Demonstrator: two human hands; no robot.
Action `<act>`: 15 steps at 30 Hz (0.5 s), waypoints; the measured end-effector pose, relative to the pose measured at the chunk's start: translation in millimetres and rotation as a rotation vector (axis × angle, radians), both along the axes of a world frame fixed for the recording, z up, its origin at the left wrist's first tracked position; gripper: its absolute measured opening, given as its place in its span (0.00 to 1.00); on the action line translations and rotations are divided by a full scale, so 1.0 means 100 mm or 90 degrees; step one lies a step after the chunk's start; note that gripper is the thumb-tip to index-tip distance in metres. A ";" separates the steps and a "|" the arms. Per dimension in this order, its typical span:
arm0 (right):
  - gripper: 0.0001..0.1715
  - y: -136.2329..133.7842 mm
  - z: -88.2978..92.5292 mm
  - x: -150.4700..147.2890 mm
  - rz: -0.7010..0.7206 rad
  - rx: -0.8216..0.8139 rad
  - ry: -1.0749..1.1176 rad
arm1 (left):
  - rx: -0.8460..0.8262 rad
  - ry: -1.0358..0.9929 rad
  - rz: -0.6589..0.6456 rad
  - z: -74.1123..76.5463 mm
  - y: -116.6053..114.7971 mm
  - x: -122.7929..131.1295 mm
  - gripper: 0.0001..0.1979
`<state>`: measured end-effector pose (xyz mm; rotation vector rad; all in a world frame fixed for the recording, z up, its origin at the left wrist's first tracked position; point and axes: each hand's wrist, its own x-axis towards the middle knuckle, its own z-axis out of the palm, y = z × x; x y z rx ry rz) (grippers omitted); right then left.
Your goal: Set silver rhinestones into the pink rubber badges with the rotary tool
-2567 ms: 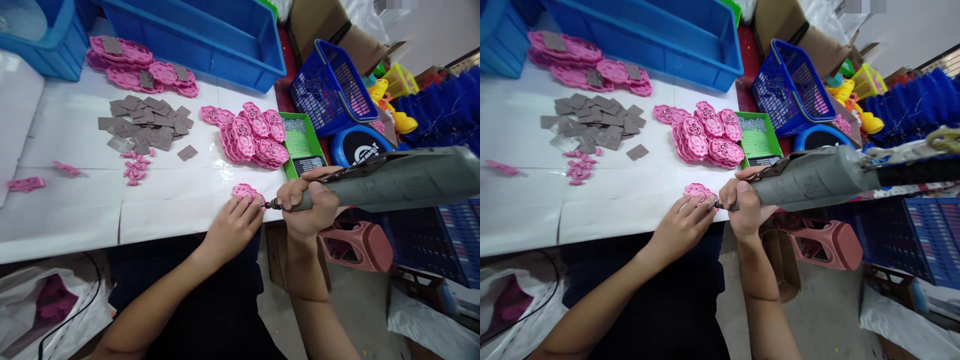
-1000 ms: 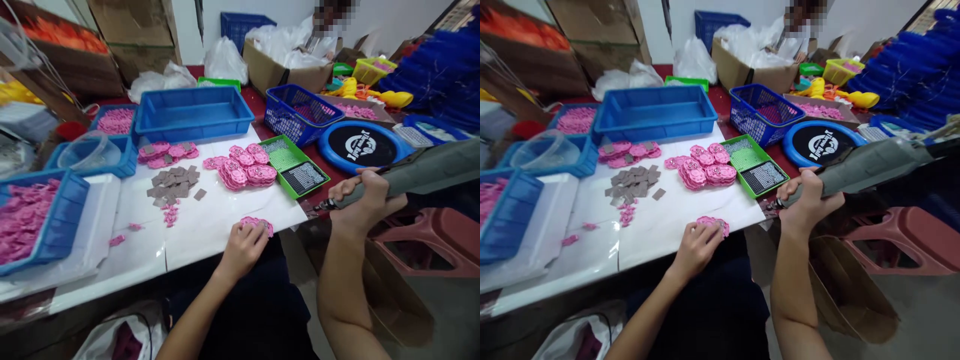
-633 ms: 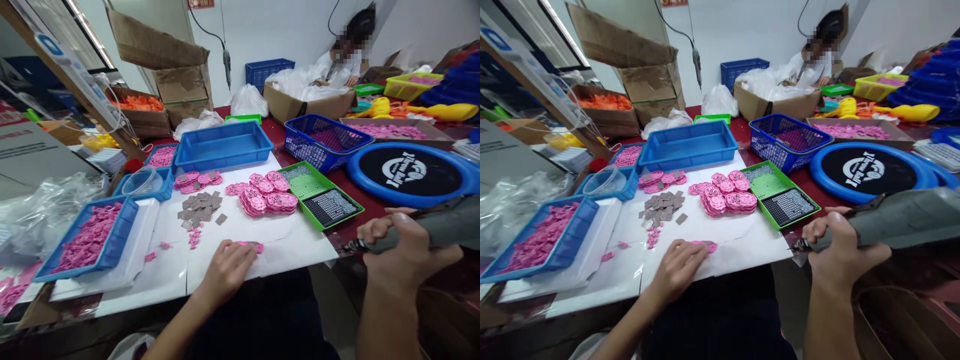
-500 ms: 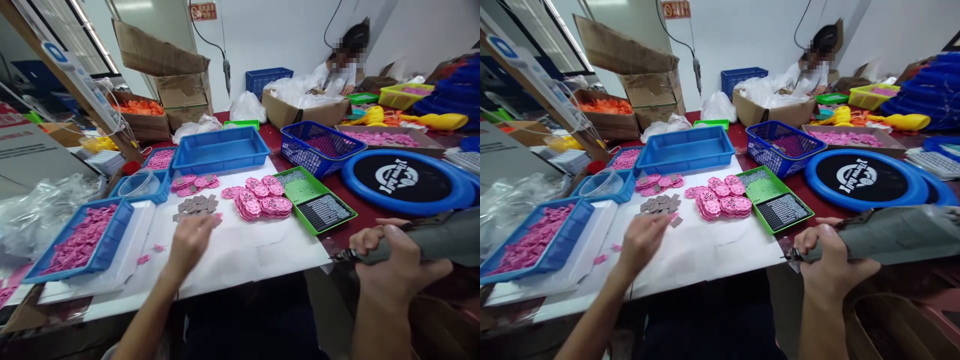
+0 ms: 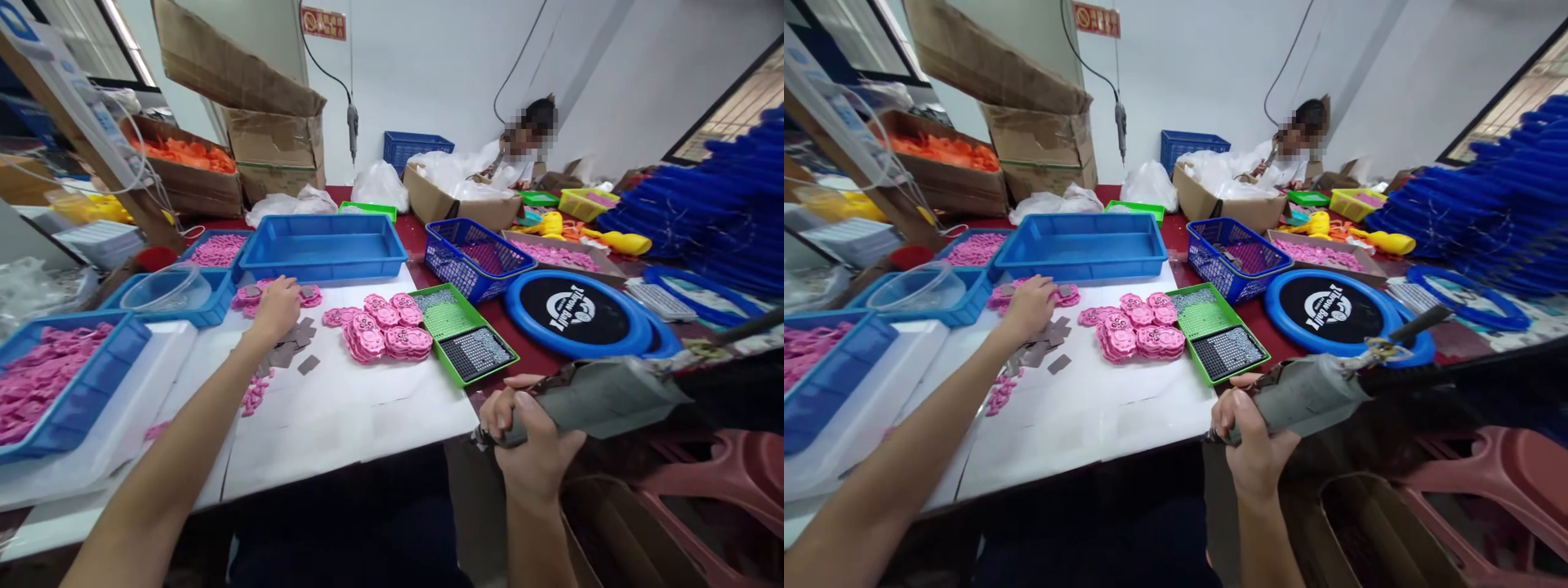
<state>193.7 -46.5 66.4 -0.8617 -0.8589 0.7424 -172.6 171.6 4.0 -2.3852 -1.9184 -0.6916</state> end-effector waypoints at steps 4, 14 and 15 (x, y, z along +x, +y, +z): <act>0.11 0.04 -0.01 0.05 -0.015 0.010 0.001 | -0.116 0.011 -0.145 -0.03 0.00 0.29 0.30; 0.07 0.01 0.09 0.14 -0.054 -0.029 -0.007 | -0.151 -0.001 -0.112 0.30 -0.43 0.23 0.31; 0.07 0.01 0.09 0.16 -0.059 -0.030 -0.005 | -0.142 -0.003 -0.108 0.32 -0.60 0.21 0.31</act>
